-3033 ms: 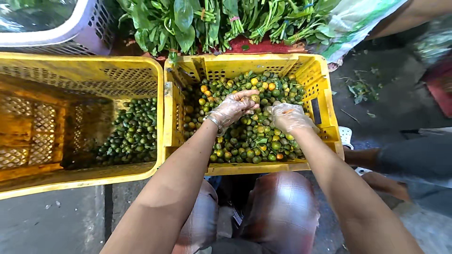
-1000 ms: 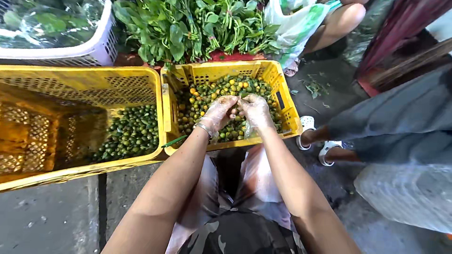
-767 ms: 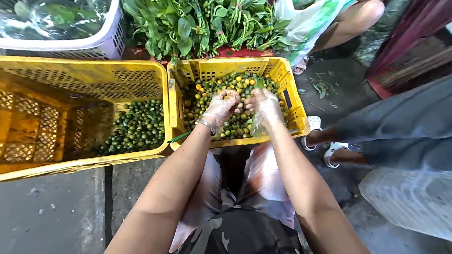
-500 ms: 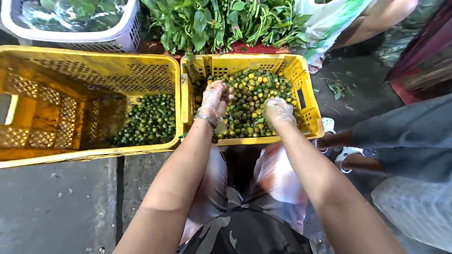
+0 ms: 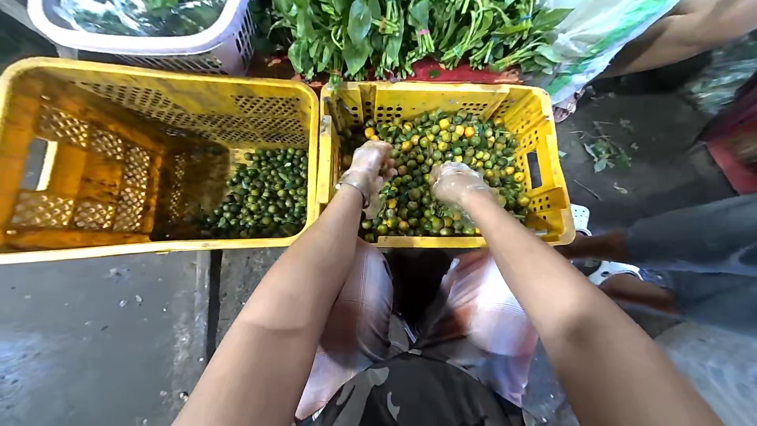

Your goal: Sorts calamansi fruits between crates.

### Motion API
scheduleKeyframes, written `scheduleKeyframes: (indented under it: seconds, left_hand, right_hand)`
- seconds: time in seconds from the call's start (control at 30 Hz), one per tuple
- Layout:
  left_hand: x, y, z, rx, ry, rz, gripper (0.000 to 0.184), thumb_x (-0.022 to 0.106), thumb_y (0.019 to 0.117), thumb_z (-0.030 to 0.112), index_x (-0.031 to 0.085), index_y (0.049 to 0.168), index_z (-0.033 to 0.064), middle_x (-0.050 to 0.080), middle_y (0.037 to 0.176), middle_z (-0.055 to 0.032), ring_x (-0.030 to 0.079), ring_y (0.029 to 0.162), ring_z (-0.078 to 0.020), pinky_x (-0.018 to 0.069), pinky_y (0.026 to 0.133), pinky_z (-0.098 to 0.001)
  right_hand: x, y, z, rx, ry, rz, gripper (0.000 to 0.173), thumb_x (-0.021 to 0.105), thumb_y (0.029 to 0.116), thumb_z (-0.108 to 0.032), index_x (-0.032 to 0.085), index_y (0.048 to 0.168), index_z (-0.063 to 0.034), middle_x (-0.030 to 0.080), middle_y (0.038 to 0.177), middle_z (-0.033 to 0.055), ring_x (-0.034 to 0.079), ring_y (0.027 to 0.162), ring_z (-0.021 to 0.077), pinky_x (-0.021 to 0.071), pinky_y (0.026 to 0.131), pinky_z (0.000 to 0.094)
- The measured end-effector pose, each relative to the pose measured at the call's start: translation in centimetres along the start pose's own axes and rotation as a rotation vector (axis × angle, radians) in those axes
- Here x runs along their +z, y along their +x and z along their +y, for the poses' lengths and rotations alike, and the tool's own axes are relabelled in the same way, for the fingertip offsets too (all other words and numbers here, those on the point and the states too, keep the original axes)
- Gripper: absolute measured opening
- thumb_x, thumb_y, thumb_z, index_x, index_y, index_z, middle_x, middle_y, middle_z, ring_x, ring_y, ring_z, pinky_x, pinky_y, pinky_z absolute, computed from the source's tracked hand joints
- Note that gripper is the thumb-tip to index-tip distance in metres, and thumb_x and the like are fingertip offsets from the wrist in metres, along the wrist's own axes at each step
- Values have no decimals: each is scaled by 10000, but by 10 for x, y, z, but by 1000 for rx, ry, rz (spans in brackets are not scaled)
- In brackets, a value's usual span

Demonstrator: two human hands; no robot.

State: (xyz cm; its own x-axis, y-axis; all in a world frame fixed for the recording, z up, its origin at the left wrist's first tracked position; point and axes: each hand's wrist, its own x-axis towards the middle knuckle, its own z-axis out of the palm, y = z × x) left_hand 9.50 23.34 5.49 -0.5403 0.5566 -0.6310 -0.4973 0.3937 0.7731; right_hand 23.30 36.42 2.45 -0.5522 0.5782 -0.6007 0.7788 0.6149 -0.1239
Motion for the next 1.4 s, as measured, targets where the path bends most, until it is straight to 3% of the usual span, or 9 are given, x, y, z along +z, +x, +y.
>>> scheduleKeyframes:
  seconds: [0.17, 0.43, 0.6, 0.77, 0.93, 1.13, 1.2, 1.27, 1.4]
  left_hand:
    - [17, 13, -14, 245, 1048, -356, 327, 646, 993, 245, 682, 1281, 94, 673, 1261, -189, 630, 1196, -344, 480, 1019, -574]
    - [0, 16, -17, 74, 1408, -332, 302, 597, 1017, 278, 698, 1225, 85, 672, 1253, -199, 628, 1200, -386, 487, 983, -629]
    - [-8, 20, -15, 217, 1231, -239, 323, 609, 1006, 262, 673, 1304, 155, 656, 1309, -179, 607, 1246, -375, 479, 1013, -626]
    - [35, 29, -18, 389, 1593, -377, 365, 657, 970, 229, 664, 1335, 227, 590, 1401, -154, 585, 1265, -391, 504, 981, -634]
    - [44, 21, -22, 382, 1712, -395, 405, 649, 961, 88, 630, 1360, 157, 585, 1416, -164, 565, 1297, -408, 492, 1016, -613]
    - [18, 44, -25, 369, 1392, -368, 395, 677, 971, 335, 656, 1317, 145, 612, 1356, -180, 579, 1277, -376, 472, 1039, -608]
    - [4, 40, -22, 299, 1034, -281, 311, 609, 1007, 283, 689, 1233, 86, 667, 1249, -182, 628, 1189, -317, 490, 1008, -541]
    - [-5, 23, -12, 118, 565, -207, 321, 479, 1089, 261, 631, 1280, 54, 642, 1163, -137, 622, 1011, -201, 520, 876, -386]
    - [-18, 11, -7, -178, -313, -249, 323, 296, 1098, 341, 546, 1171, 150, 596, 887, -22, 564, 618, -97, 460, 490, -217]
  right_hand:
    - [20, 5, -19, -18, -76, 35, 360, 655, 957, -359, 712, 1162, -69, 665, 1275, 213, 617, 1214, 440, 474, 930, 716]
    - [-5, 22, 11, 16, 214, 98, 415, 610, 964, -488, 727, 1223, -186, 702, 1239, 168, 654, 1172, 397, 486, 944, 713]
    - [-15, 16, 53, 114, 1095, 105, 464, 570, 939, -118, 564, 1384, -252, 700, 1007, 17, 586, 641, 105, 489, 543, 265]
    - [5, 13, 31, -104, 114, -18, 232, 648, 973, -319, 748, 1170, -250, 716, 1215, 111, 662, 1153, 329, 508, 948, 664]
    - [21, 15, 11, -175, -372, -66, 431, 732, 876, -278, 679, 1304, -293, 672, 1325, 116, 612, 1232, 414, 453, 926, 744]
    - [11, 24, 27, -129, -112, -92, 355, 655, 977, -414, 708, 1242, -185, 679, 1278, 165, 619, 1220, 403, 453, 975, 727]
    - [-1, 19, 45, -129, 243, -105, 442, 554, 1043, -479, 684, 1282, -131, 707, 1161, 136, 681, 1030, 286, 536, 916, 562]
    - [-11, 7, 59, -90, 734, -130, 443, 494, 1061, -494, 631, 1293, -142, 654, 985, 25, 589, 733, 111, 515, 653, 291]
    - [-23, -6, 58, 36, 1274, -187, 276, 542, 1038, -372, 692, 1193, -199, 704, 937, 13, 594, 637, 72, 488, 538, 197]
